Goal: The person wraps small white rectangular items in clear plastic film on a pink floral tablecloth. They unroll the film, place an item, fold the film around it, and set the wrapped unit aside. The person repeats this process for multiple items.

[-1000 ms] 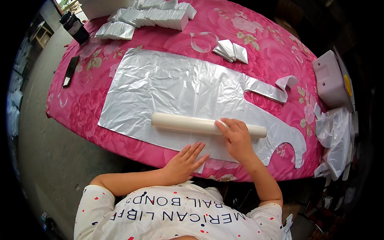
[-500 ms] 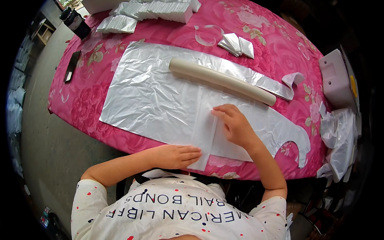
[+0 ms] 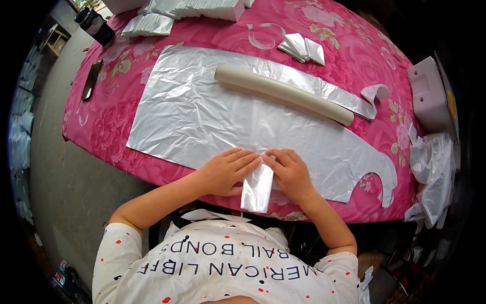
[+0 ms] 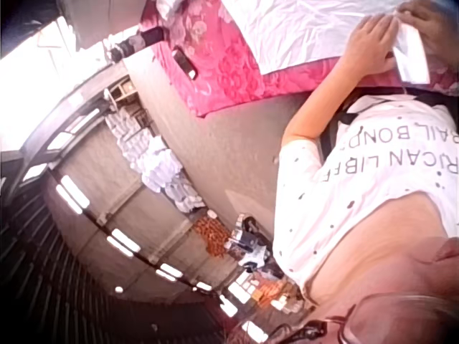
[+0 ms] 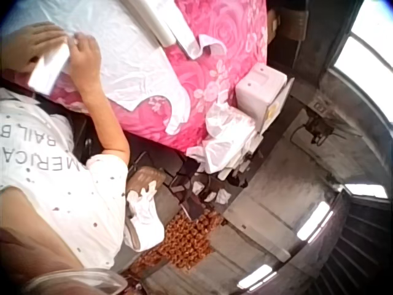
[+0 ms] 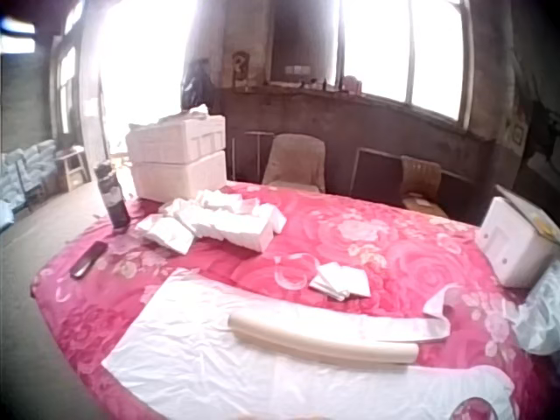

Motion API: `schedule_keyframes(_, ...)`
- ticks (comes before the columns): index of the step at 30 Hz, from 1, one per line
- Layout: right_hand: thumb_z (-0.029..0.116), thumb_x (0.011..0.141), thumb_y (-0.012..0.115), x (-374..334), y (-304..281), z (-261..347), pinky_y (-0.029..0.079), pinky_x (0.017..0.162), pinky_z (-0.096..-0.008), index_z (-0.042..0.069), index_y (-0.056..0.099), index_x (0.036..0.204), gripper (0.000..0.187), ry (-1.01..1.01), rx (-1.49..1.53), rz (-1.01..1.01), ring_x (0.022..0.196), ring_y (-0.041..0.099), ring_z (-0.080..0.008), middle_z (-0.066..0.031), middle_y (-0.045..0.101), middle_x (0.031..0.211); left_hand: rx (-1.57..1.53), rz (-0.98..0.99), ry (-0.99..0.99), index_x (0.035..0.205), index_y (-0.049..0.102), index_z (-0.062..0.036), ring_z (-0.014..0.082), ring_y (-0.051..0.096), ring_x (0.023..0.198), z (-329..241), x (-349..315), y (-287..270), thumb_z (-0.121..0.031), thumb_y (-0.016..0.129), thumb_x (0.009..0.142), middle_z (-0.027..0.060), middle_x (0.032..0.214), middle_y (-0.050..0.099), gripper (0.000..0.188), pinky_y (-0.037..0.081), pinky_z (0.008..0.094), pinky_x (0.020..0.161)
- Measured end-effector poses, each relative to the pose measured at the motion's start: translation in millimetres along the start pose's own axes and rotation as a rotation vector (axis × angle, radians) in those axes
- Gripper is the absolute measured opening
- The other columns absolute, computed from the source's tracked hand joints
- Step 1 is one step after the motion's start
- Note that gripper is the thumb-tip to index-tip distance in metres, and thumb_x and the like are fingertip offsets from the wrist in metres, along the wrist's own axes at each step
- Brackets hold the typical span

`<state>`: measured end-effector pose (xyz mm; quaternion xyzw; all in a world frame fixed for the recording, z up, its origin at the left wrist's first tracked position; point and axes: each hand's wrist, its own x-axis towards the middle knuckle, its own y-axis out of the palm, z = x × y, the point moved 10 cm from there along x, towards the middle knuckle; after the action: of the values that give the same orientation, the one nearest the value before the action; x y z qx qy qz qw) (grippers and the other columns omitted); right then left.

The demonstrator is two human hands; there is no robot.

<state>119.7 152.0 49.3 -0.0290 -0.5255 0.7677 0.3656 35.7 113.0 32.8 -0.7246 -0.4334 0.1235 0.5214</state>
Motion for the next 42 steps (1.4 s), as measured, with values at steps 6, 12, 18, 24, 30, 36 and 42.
schedule_keyframes(6, 0.003, 0.074, 0.061, 2.2, -10.3, -30.3, 0.05, 0.062, -0.0312, 0.004, 0.066, 0.092, 0.018, 0.23, 0.232, -0.103, 0.069, 0.062, -0.0229, -0.008, 0.065, 0.082, -0.334, -0.128, -0.286, 0.125, 0.044, 0.0025, 0.0313, 0.058, 0.095, 31.3, 11.1, -6.6, -0.023, 0.059, 0.078, 0.0159, 0.104, 0.061, 0.056, 0.043, 0.0395, 0.087)
schedule_keyframes(12, 0.016, 0.081, 0.059, 1.7, 17.5, -82.7, 0.047, 0.054, -0.0264, -0.003, 0.066, 0.085, 0.021, 0.924, 0.593, 0.151, 0.057, 0.062, -0.0135, -0.008, 0.064, 0.068, -0.46, -0.406, -0.476, 0.134, 0.035, 0.0006, 0.0333, 0.047, 0.115, 58.6, 10.5, -30.1, -0.025, 0.051, 0.088, 0.0199, 0.126, 0.049, 0.055, 0.035, 0.0401, 0.098)
schedule_keyframes(18, 0.015, 0.08, 0.064, 1.2, 23.9, -90.4, 0.047, 0.052, -0.0265, -0.005, 0.063, 0.084, 0.021, 0.994, 0.622, 0.21, 0.057, 0.063, -0.0139, -0.0092, 0.063, 0.068, 0.071, 0.038, -0.285, 0.138, 0.025, 0.0031, 0.0329, 0.019, 0.136, 16.3, 23.3, 19.1, -0.031, 0.056, 0.084, 0.0198, 0.145, 0.022, 0.071, 0.019, 0.0428, 0.11)
schedule_keyframes(24, 0.014, 0.071, 0.071, 17.0, -13.4, -49.1, 0.048, 0.077, -0.0328, -0.001, 0.059, 0.103, 0.038, 0.467, -0.032, -0.097, 0.095, 0.059, -0.0222, -0.0134, 0.059, 0.106, 0.136, 0.035, -0.295, 0.135, 0.031, 0.0033, 0.0308, 0.027, 0.133, 21.4, 22.5, 21.9, -0.028, 0.059, 0.081, 0.0191, 0.142, 0.03, 0.069, 0.022, 0.0416, 0.108)
schedule_keyframes(30, 0.009, 0.071, 0.066, 32.4, -9.8, -29.0, 0.043, 0.093, -0.0362, 0.001, 0.058, 0.11, 0.041, -0.075, -0.158, 0.002, 0.111, 0.05, -0.0284, -0.0134, 0.055, 0.117, 0.174, -0.089, -0.243, 0.12, 0.048, 0.0034, 0.0275, 0.049, 0.113, 27.8, 39.9, -0.4, -0.016, 0.063, 0.073, 0.0154, 0.124, 0.05, 0.052, 0.04, 0.0377, 0.093)
schedule_keyframes(36, 0.003, 0.068, 0.064, 39.8, -10.5, -45.7, 0.046, 0.088, -0.0361, 0.002, 0.06, 0.105, 0.037, -0.07, 0.007, 0.04, 0.104, 0.054, -0.029, -0.0127, 0.058, 0.111, 0.209, -0.105, -0.138, 0.105, 0.057, 0.003, 0.0256, 0.058, 0.1, 31.2, 47.2, -4.0, -0.004, 0.058, 0.069, 0.0135, 0.11, 0.059, 0.036, 0.046, 0.0346, 0.084)
schedule_keyframes(42, -0.002, 0.064, 0.063, 18.7, -7.6, -21.5, 0.049, 0.075, -0.0344, 0.003, 0.064, 0.094, 0.031, -0.158, 0.089, -0.045, 0.086, 0.059, -0.0254, -0.0074, 0.062, 0.094, 0.103, -0.149, 0.062, 0.108, 0.058, 0.0007, 0.0236, 0.058, 0.104, -2.9, 21.2, -16.9, -0.006, 0.06, 0.067, 0.0135, 0.114, 0.059, 0.042, 0.046, 0.0371, 0.087)
